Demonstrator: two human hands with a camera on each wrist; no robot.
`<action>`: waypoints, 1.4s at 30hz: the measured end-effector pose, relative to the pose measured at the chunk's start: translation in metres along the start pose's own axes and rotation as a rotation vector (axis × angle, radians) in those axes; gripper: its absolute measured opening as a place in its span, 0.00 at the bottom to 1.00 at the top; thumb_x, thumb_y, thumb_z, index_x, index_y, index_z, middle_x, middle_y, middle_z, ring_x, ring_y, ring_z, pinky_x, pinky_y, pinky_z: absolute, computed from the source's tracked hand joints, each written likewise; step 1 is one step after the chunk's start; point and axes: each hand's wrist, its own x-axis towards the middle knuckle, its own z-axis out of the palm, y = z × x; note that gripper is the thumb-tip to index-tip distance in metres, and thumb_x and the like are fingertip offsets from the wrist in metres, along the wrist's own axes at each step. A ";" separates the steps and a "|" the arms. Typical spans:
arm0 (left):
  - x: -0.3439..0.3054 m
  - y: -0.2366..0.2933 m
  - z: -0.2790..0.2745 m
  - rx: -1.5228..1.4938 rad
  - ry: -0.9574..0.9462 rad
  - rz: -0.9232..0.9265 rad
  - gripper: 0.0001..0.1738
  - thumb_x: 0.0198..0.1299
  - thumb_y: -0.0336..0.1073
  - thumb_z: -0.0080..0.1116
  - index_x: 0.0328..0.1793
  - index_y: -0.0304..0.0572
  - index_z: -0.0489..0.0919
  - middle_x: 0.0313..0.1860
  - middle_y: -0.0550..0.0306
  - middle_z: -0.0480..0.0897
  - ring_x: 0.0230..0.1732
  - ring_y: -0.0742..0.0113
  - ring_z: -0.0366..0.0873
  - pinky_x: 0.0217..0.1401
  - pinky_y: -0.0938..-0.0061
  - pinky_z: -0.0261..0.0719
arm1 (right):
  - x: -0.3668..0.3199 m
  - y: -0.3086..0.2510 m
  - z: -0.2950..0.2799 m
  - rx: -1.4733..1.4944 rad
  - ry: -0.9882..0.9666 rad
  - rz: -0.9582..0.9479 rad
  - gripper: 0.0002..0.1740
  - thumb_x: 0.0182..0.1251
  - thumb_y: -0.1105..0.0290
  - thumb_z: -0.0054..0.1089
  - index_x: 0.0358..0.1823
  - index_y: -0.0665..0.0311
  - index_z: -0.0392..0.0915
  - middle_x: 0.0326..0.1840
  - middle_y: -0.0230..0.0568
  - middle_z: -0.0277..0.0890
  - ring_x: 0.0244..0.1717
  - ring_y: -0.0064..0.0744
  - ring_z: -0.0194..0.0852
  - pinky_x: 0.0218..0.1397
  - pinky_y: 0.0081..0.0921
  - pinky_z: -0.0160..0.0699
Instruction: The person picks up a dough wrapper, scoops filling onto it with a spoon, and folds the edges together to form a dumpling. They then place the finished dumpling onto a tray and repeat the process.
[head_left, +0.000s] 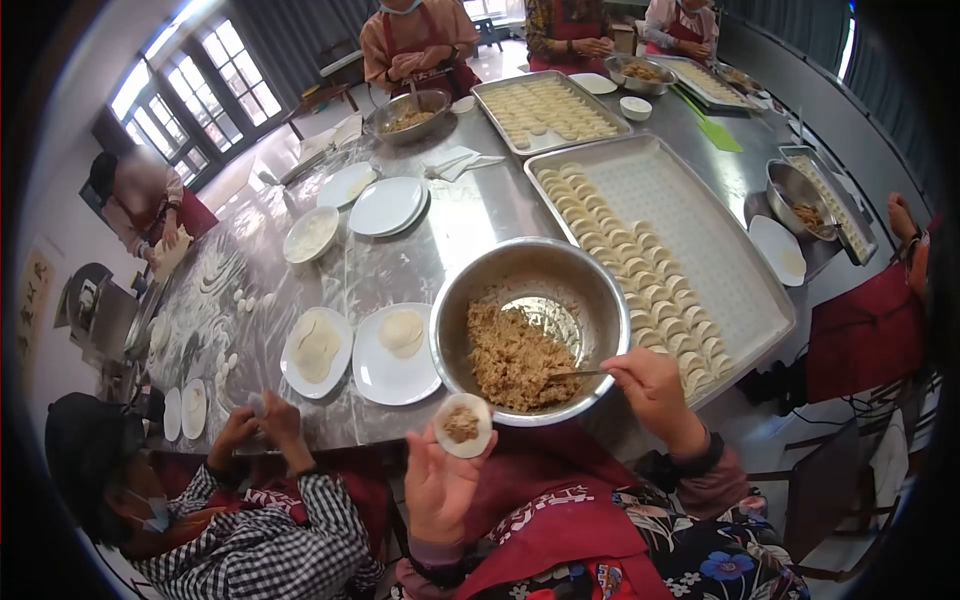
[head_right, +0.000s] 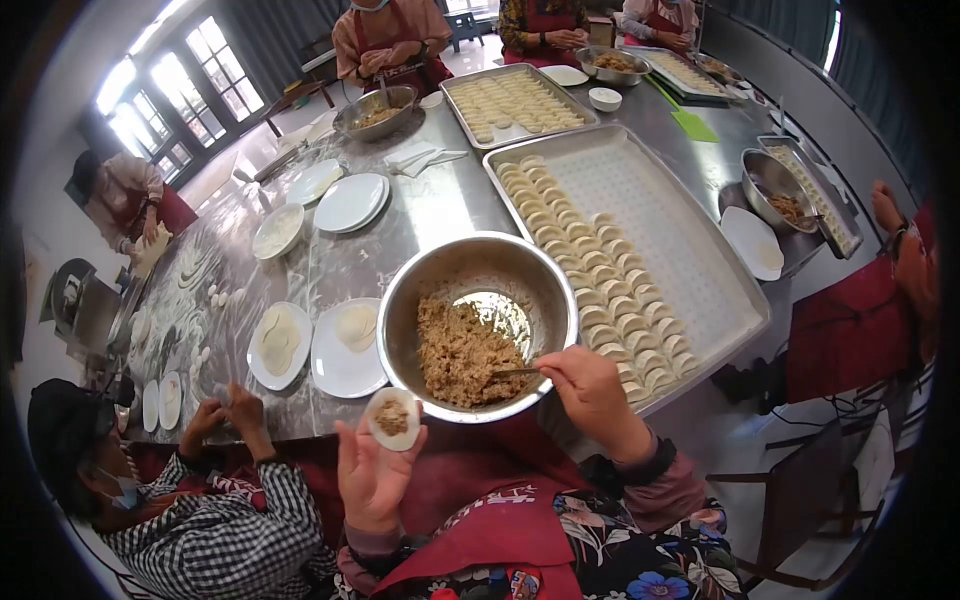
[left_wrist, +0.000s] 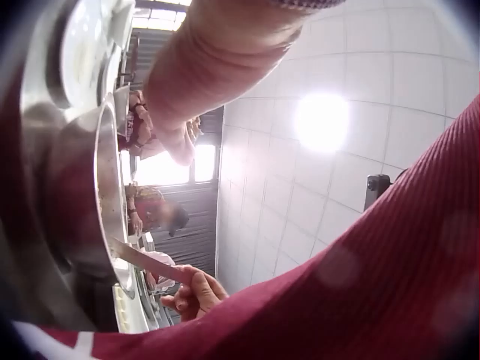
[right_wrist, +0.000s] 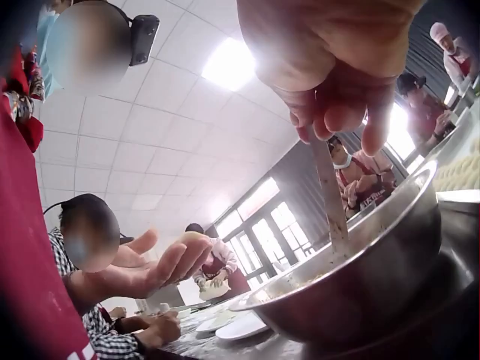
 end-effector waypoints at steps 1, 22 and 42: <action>0.000 -0.005 0.001 0.029 0.041 -0.053 0.39 0.65 0.60 0.43 0.70 0.36 0.57 0.69 0.41 0.63 0.70 0.43 0.60 0.67 0.50 0.65 | 0.000 0.003 0.007 -0.022 0.017 -0.059 0.05 0.59 0.76 0.58 0.36 0.64 0.80 0.28 0.45 0.77 0.30 0.39 0.78 0.32 0.32 0.73; 0.012 -0.047 0.029 -0.009 -0.067 -0.261 0.45 0.63 0.66 0.39 0.72 0.34 0.55 0.68 0.48 0.65 0.69 0.58 0.61 0.70 0.62 0.58 | -0.031 -0.021 0.055 -0.336 0.119 -0.704 0.10 0.55 0.68 0.59 0.40 0.49 0.75 0.62 0.36 0.70 0.66 0.40 0.61 0.71 0.44 0.54; 0.008 -0.061 0.036 0.470 -0.043 -0.157 0.30 0.60 0.21 0.54 0.69 0.32 0.61 0.59 0.49 0.73 0.55 0.66 0.75 0.52 0.76 0.79 | -0.011 -0.026 0.053 0.344 0.000 -0.132 0.08 0.45 0.78 0.66 0.30 0.62 0.79 0.55 0.45 0.72 0.64 0.51 0.62 0.65 0.41 0.60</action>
